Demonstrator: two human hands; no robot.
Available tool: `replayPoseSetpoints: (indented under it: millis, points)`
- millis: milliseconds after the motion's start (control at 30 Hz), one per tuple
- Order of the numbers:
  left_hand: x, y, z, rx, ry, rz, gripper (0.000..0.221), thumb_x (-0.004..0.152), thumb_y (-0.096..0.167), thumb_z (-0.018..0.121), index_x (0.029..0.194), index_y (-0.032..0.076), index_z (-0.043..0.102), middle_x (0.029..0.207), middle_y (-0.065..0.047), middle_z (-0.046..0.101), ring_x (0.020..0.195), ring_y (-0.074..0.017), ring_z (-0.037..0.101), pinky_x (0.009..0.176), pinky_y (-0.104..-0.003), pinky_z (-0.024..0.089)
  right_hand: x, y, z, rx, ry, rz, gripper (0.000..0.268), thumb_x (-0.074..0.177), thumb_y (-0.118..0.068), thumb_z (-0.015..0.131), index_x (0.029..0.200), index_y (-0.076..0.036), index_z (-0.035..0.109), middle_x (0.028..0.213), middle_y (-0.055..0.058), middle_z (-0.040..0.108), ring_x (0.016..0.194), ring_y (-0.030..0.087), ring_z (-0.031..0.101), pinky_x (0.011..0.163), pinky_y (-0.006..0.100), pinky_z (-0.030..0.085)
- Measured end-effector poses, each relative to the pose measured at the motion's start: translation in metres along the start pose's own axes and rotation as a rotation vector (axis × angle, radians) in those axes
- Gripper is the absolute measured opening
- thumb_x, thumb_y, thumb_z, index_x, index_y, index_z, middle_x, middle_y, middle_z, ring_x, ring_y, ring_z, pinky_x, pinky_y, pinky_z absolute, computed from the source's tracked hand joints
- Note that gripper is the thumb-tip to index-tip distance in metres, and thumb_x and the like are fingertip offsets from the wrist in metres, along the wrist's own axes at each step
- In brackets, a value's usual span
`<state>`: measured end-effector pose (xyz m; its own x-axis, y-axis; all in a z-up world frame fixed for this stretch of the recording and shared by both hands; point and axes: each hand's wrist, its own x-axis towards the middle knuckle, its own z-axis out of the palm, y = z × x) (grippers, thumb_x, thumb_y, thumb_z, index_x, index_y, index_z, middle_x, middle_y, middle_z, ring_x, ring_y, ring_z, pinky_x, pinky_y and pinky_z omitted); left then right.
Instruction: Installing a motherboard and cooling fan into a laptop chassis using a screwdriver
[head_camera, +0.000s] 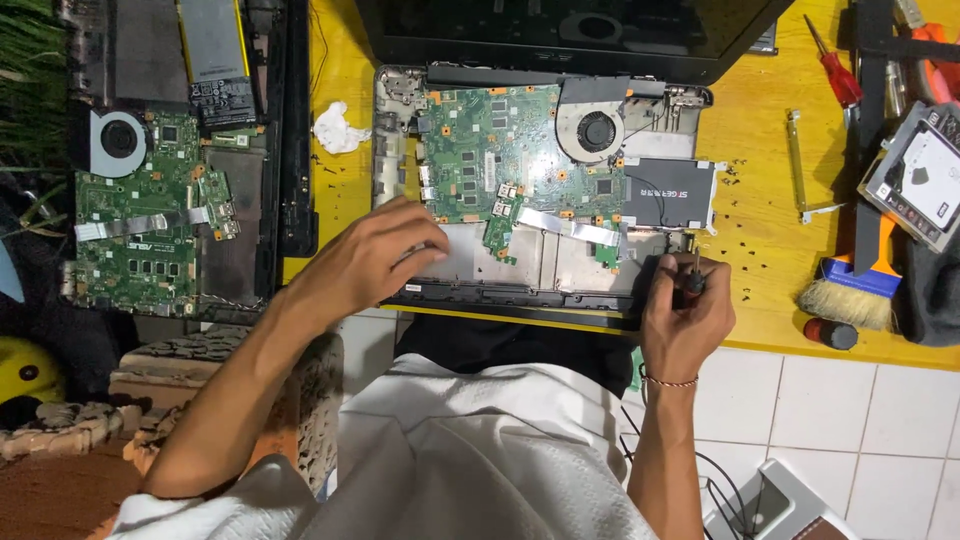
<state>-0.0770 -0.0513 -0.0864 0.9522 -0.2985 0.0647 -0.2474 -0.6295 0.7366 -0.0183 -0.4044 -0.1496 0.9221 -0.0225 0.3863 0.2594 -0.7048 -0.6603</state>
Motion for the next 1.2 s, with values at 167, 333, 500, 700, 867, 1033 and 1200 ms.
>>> replayPoseSetpoints:
  millis: [167,333,500,700,867,1033,1200]
  points:
    - [-0.007,0.004,-0.005,-0.095,0.039,-0.077,0.007,0.098,0.009,0.067,0.101,0.005,0.071,0.085,-0.012,0.068,0.080,-0.0293,0.067,0.081,-0.044,0.055,0.000,0.001,0.000,0.002,-0.013,-0.003,0.023,0.103,0.001,0.077,0.090,-0.001,0.057,0.068,0.016,0.055,0.060,0.036,0.055,0.058,0.041,0.045]
    - [-0.011,0.010,-0.001,-0.301,0.243,-0.126,0.004,0.092,0.001,0.070,0.095,0.004,0.072,0.086,-0.014,0.074,0.069,-0.0287,0.070,0.068,-0.040,0.058,-0.002,0.004,0.000,0.028,-0.008,0.017,0.021,0.102,0.004,0.075,0.091,-0.001,0.059,0.069,0.015,0.057,0.059,0.033,0.055,0.057,0.040,0.047]
    - [-0.013,0.016,-0.007,-0.436,0.461,-0.183,0.012,0.089,-0.001,0.078,0.098,0.004,0.074,0.089,-0.010,0.074,0.073,-0.0216,0.070,0.071,-0.034,0.059,-0.001,-0.003,0.002,0.022,0.001,-0.015,0.021,0.103,0.004,0.075,0.092,0.000,0.057,0.073,0.017,0.058,0.061,0.034,0.055,0.058,0.041,0.046]
    - [-0.020,0.027,0.000,-0.303,0.443,-0.205,0.008,0.093,0.002,0.071,0.099,0.002,0.076,0.084,-0.016,0.075,0.073,-0.0298,0.073,0.068,-0.038,0.059,-0.003,-0.014,0.005,-0.021,0.016,-0.078,0.024,0.104,0.001,0.074,0.091,-0.002,0.053,0.081,0.019,0.062,0.065,0.038,0.056,0.060,0.044,0.045]
    - [-0.027,0.016,0.014,-0.222,0.326,-0.239,0.008,0.093,-0.002,0.068,0.098,-0.002,0.074,0.082,-0.023,0.073,0.074,-0.0398,0.073,0.063,-0.046,0.058,-0.004,-0.014,0.006,-0.025,0.028,-0.099,0.024,0.104,0.002,0.073,0.092,-0.002,0.052,0.083,0.020,0.063,0.067,0.038,0.057,0.061,0.043,0.046]
    - [-0.035,0.016,0.029,-0.034,0.265,-0.278,0.010,0.093,0.000,0.067,0.097,0.007,0.073,0.087,-0.014,0.072,0.079,-0.0364,0.073,0.066,-0.043,0.060,-0.003,-0.017,-0.006,-0.053,-0.105,-0.218,0.041,0.113,-0.039,0.060,0.097,-0.003,0.048,0.095,0.018,0.061,0.077,0.037,0.053,0.073,0.043,0.045]
    - [-0.044,0.020,0.049,0.076,0.345,-0.260,0.011,0.096,0.005,0.066,0.102,0.008,0.075,0.094,-0.010,0.073,0.085,-0.0297,0.074,0.071,-0.037,0.061,0.000,-0.028,-0.020,-0.022,-0.275,-0.247,0.047,0.111,-0.038,0.021,0.106,-0.002,0.050,0.098,0.016,0.050,0.089,0.036,0.047,0.089,0.045,0.035]
